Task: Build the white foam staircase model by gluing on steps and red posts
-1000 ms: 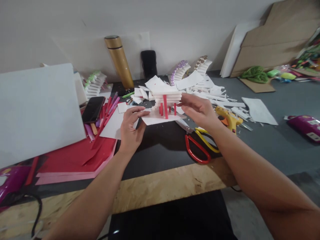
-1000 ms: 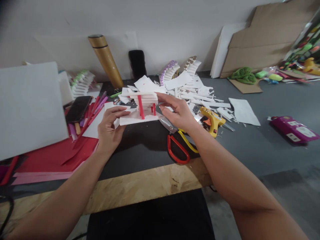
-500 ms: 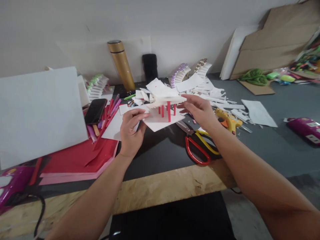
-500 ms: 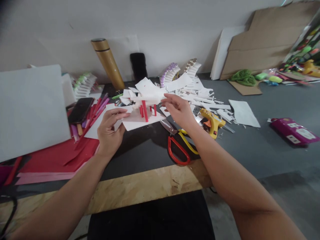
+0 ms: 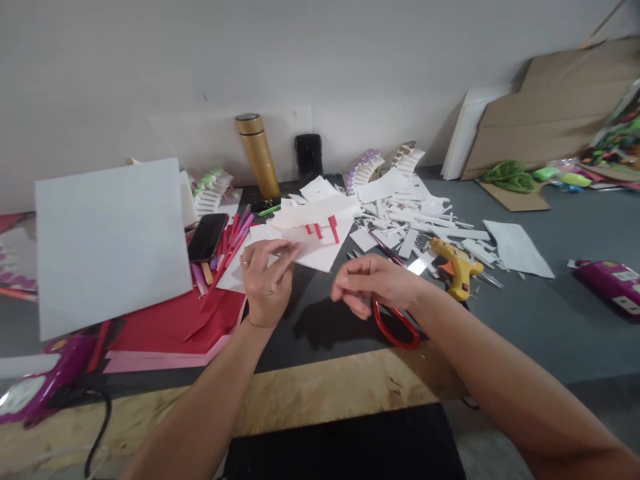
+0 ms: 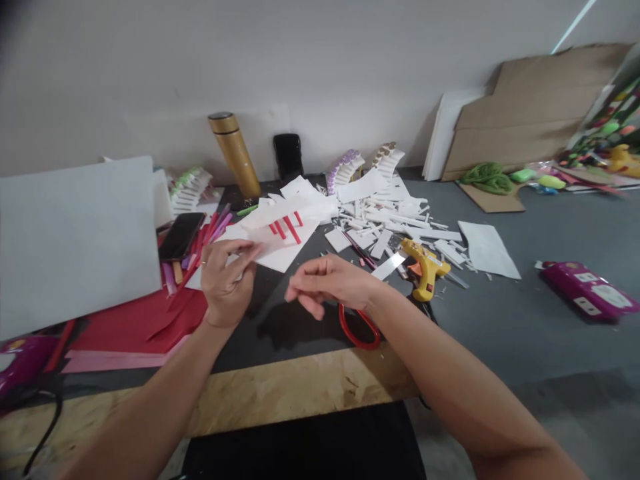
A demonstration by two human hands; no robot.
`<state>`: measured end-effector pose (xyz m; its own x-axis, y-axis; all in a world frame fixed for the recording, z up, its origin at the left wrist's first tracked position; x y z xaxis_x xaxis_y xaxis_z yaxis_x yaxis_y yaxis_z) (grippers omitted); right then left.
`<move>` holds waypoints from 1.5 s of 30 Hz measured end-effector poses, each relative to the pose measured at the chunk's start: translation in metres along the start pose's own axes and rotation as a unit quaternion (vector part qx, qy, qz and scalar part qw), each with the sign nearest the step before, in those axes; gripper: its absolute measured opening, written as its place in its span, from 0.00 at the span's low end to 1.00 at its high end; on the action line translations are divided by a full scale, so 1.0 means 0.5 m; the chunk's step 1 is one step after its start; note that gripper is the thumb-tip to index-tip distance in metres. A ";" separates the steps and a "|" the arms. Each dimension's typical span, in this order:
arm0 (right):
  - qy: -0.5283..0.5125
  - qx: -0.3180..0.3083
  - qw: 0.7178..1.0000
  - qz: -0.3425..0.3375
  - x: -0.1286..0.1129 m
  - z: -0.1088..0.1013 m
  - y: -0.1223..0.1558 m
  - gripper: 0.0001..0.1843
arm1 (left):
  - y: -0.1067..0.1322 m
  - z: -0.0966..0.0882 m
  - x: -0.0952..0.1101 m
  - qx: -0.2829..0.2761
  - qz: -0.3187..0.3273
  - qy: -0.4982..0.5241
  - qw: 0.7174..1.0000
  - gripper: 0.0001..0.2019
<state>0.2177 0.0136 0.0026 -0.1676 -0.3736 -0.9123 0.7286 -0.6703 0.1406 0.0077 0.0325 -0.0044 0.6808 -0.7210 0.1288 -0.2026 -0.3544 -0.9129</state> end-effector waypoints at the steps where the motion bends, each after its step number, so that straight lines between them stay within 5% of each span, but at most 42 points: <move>1: 0.008 -0.013 1.000 0.017 -0.001 -0.003 0.004 0.16 | -0.003 -0.002 0.004 -0.001 0.010 -0.014 1.000 0.16; 6: 0.043 0.146 0.988 0.018 -0.006 -0.037 -0.001 0.22 | -0.016 -0.013 0.025 -0.005 0.073 -0.120 0.990 0.13; 13: -0.056 0.286 0.952 -0.093 0.013 -0.025 -0.033 0.22 | -0.016 0.007 0.078 -0.108 0.146 -0.131 0.975 0.13; 16: -0.064 0.352 0.928 -0.100 0.008 -0.069 -0.024 0.21 | -0.021 -0.004 0.081 -0.100 0.127 -0.071 0.984 0.15; 19: -0.062 0.391 0.910 -0.121 -0.013 -0.121 -0.005 0.22 | -0.027 -0.029 0.048 -0.031 0.036 -0.015 0.999 0.17; 22: -0.053 0.379 0.919 -0.094 -0.026 -0.146 0.010 0.19 | -0.024 -0.043 -0.012 0.046 -0.119 0.035 0.991 0.15; 24: -0.025 0.338 0.940 -0.036 -0.023 -0.140 0.011 0.19 | -0.013 -0.032 -0.052 0.033 -0.236 0.087 0.967 0.13; 29: 0.133 0.211 0.963 0.100 0.008 -0.091 -0.007 0.19 | 0.031 0.011 -0.117 0.003 -0.478 0.256 0.840 0.16; 33: 0.289 0.234 0.920 0.125 0.022 -0.071 -0.018 0.17 | 0.043 0.018 -0.130 0.024 -0.496 0.274 0.824 0.16; 40: 0.568 0.343 0.748 -0.002 -0.007 -0.060 -0.011 0.17 | 0.041 0.021 -0.111 -0.014 -0.466 0.267 0.844 0.16; 45: 0.665 0.176 0.723 0.067 -0.050 -0.018 0.024 0.22 | 0.033 0.020 -0.091 -0.047 -0.429 0.254 0.865 0.16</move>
Point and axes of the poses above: each hand's wrist, its own y-axis away from the middle knuckle, its own z-axis out of the palm, x = y × z, the point moved 3 cm from there along -y, towards the middle knuckle, and after that the axes turned 3 degrees about z, right-handed, at the moved point
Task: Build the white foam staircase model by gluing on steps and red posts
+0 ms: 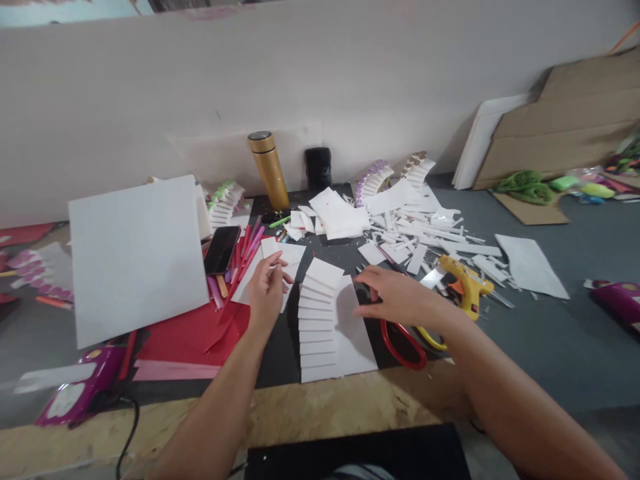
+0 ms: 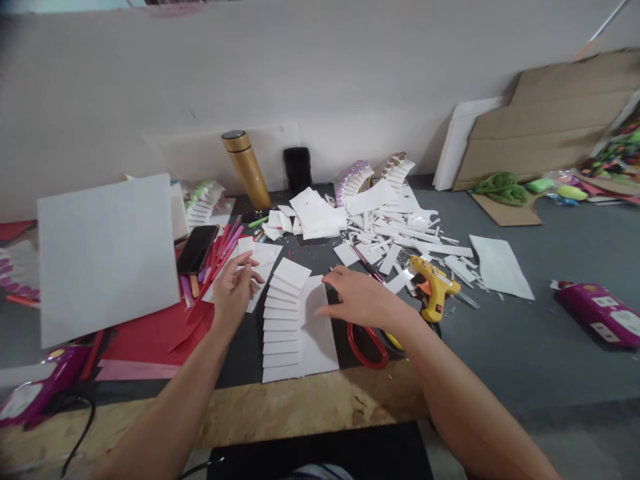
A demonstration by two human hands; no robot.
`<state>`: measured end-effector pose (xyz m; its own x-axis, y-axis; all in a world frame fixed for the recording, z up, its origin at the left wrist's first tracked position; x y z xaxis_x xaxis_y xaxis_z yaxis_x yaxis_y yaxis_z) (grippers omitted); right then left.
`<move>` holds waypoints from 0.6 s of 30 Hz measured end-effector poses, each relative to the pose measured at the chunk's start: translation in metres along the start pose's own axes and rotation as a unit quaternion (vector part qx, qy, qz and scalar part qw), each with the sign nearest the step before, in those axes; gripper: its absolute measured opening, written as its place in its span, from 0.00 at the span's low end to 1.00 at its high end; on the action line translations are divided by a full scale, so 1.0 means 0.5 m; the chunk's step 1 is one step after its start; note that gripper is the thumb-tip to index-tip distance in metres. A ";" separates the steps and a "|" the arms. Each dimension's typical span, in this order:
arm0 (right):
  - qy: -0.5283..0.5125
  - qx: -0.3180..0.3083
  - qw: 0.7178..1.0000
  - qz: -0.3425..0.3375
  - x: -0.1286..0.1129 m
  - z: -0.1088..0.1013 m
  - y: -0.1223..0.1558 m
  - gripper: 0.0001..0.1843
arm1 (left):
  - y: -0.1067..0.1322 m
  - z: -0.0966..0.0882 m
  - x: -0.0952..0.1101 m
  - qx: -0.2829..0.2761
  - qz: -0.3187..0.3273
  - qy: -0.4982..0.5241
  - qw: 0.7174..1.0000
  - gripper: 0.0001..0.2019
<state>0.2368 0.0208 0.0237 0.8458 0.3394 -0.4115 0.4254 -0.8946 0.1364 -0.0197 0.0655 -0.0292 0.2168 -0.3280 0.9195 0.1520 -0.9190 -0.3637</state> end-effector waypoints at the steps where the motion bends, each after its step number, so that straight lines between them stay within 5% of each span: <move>1: 0.014 -0.018 1.000 -0.018 -0.012 -0.006 0.012 0.27 | 0.000 0.001 0.001 -0.002 0.002 -0.001 1.000 0.16; 5: 0.112 -0.028 0.990 -0.083 -0.074 0.014 0.057 0.42 | 0.000 -0.001 -0.009 -0.003 0.000 0.007 1.000 0.18; 8: 0.187 -0.015 0.980 -0.069 -0.112 0.058 0.076 0.48 | 0.000 -0.002 -0.019 -0.016 0.016 -0.002 1.000 0.18; 12: 0.224 -0.013 0.974 -0.036 -0.132 0.094 0.078 0.43 | 0.002 -0.002 -0.022 -0.040 0.045 -0.037 0.998 0.17; 18: 0.180 0.014 0.983 -0.014 -0.105 0.092 0.063 0.43 | -0.001 -0.004 -0.018 -0.032 0.048 -0.044 0.997 0.17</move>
Point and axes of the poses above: each hand's wrist, its own y-axis away from the middle knuckle, its own z-axis out of the palm, x = y × z, the point moved 3 cm from there along -y, towards the middle knuckle, and after that the axes turned 3 degrees about z, right-handed, at the moved point
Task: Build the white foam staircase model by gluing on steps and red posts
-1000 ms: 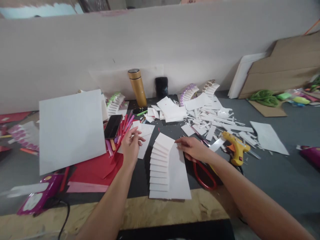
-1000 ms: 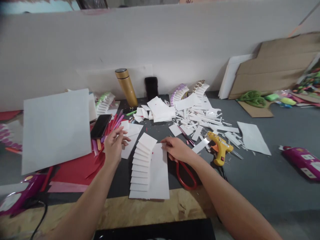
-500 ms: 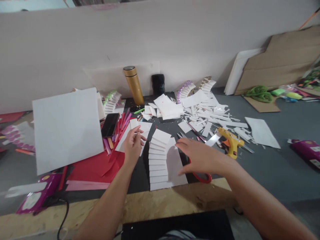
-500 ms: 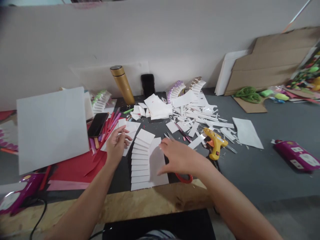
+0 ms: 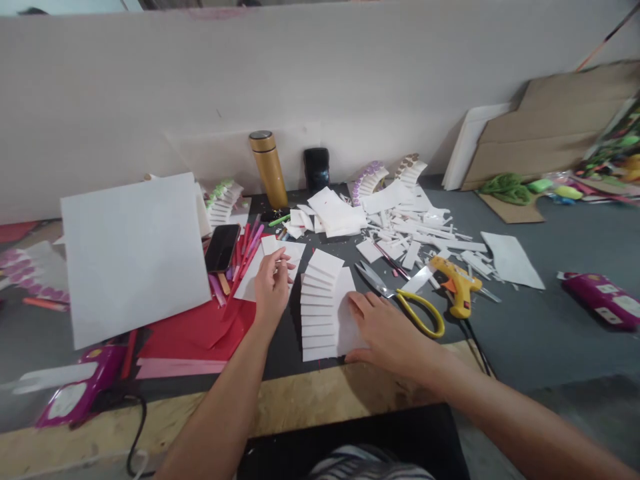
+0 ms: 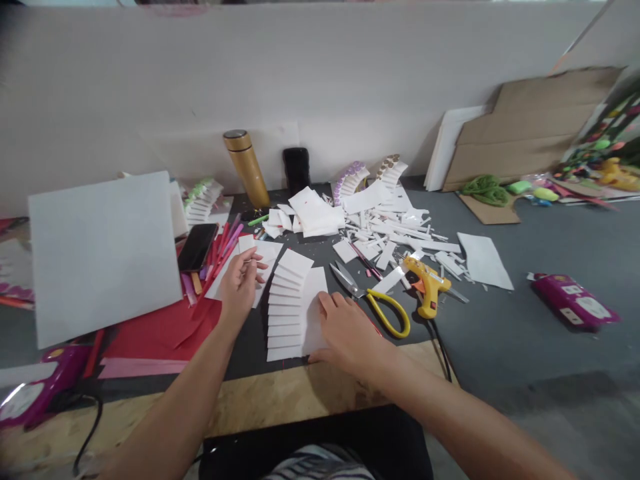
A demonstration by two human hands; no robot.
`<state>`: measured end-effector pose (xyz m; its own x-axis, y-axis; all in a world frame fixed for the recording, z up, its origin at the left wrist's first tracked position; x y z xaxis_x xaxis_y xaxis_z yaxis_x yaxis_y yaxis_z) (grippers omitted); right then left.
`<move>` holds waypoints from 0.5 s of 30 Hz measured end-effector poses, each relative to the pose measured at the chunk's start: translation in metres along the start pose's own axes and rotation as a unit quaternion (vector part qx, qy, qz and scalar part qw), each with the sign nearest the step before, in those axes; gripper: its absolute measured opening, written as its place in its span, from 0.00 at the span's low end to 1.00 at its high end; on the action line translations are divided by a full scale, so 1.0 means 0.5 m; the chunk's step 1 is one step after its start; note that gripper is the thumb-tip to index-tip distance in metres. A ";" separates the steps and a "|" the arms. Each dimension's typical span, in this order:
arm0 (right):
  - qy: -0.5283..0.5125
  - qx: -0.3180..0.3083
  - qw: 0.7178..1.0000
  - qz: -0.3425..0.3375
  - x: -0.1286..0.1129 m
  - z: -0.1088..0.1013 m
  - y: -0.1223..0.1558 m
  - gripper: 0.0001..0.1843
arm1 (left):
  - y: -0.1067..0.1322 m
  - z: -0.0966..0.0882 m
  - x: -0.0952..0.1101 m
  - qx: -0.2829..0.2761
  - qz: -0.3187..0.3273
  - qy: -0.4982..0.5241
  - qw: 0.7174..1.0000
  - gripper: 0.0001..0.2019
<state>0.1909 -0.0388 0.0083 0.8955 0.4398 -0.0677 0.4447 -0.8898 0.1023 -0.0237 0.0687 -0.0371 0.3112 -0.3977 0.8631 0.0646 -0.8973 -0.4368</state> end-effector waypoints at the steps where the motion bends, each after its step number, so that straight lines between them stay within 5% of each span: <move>1: -0.008 0.010 1.000 -0.003 0.006 0.002 -0.003 0.43 | 0.000 0.000 -0.001 0.001 -0.001 0.004 1.000 0.17; 11: 0.000 0.048 0.999 0.000 0.026 -0.009 -0.040 0.30 | 0.002 0.013 -0.001 -0.043 -0.040 0.071 0.996 0.20; 15: 0.017 0.116 0.992 -0.054 0.010 -0.023 -0.026 0.21 | 0.003 0.017 -0.019 -0.056 -0.041 0.058 0.996 0.20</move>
Point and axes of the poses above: each hand's wrist, its own y-axis away from the middle knuckle, its own z-axis out of the palm, x = y × z, the point moved 3 cm from there along -y, towards the middle knuckle, and after that the axes turned 3 degrees about z, right-handed, at the moved point
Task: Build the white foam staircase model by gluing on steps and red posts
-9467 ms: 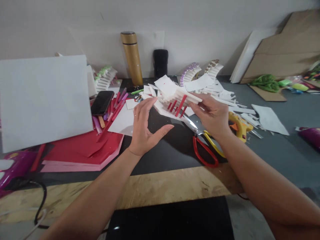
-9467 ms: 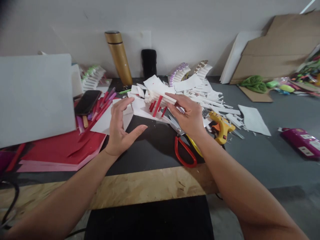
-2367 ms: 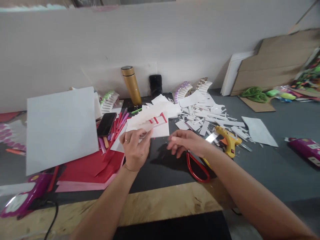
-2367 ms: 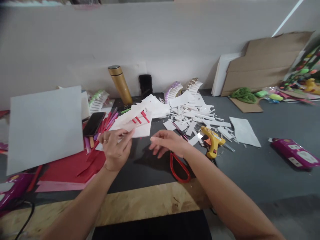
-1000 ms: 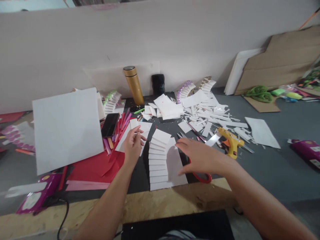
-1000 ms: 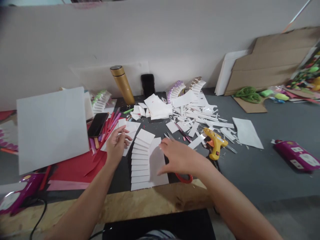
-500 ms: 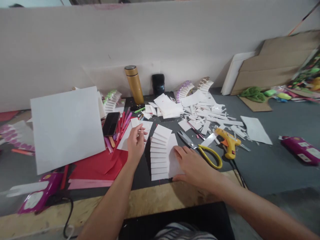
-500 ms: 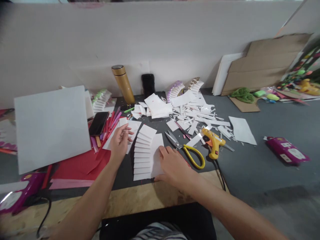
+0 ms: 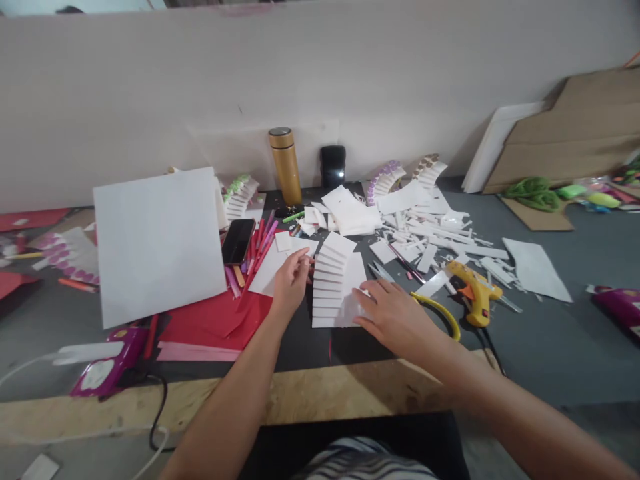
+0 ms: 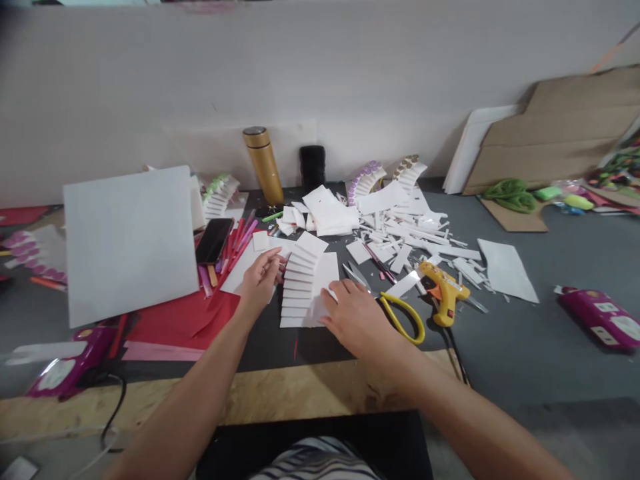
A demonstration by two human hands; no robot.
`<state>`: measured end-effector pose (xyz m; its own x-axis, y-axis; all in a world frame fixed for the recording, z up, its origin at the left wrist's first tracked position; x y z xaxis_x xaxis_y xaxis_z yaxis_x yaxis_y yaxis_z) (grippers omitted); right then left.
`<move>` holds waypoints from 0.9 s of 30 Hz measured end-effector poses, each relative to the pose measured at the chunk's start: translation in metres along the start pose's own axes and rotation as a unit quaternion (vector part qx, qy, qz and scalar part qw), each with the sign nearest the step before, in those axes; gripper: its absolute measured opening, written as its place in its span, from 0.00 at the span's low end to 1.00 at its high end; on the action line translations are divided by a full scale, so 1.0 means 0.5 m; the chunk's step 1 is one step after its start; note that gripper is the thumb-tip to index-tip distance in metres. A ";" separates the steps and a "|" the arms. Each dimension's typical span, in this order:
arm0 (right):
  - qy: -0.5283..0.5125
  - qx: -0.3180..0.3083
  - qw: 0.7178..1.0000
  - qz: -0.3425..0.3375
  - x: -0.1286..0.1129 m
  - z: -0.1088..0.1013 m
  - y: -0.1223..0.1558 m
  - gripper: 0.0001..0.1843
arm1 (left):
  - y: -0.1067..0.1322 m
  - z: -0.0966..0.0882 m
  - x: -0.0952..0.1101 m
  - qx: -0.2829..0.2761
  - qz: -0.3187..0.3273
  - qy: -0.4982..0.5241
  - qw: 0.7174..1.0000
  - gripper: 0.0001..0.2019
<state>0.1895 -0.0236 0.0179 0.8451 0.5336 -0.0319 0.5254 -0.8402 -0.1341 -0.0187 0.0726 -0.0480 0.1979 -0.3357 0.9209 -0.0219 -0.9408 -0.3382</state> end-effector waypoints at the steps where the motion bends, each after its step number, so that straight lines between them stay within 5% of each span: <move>1: -0.005 0.021 0.999 -0.026 -0.007 -0.002 0.004 0.19 | 0.000 0.000 -0.005 0.000 -0.004 -0.006 1.000 0.20; 6: -0.018 0.037 0.994 -0.105 -0.032 0.017 0.015 0.20 | 0.001 0.000 -0.011 0.000 -0.003 -0.032 0.999 0.20; 12: -0.038 0.017 0.995 -0.091 -0.029 0.051 0.011 0.16 | 0.003 0.000 -0.007 -0.016 -0.016 -0.057 0.998 0.22; 17: -0.070 0.078 0.989 -0.105 -0.023 0.063 0.012 0.18 | 0.004 0.000 -0.004 -0.013 -0.025 -0.072 0.997 0.22; 27: -0.097 0.083 0.991 -0.033 -0.009 0.087 0.001 0.21 | 0.003 0.001 -0.005 -0.014 -0.018 -0.082 0.996 0.19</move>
<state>0.1816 -0.0221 -0.0250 0.7665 0.6084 -0.2057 0.5414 -0.7844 -0.3027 -0.0189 0.0719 -0.0510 0.3563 -0.2918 0.8876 -0.0396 -0.9539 -0.2976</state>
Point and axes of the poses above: each hand's wrist, its own y-axis away from the middle knuckle, its own z-axis out of the palm, x = y × z, the point moved 3 cm from there along -y, towards the middle knuckle, and after that the axes turned 3 degrees about z, right-handed, at the moved point
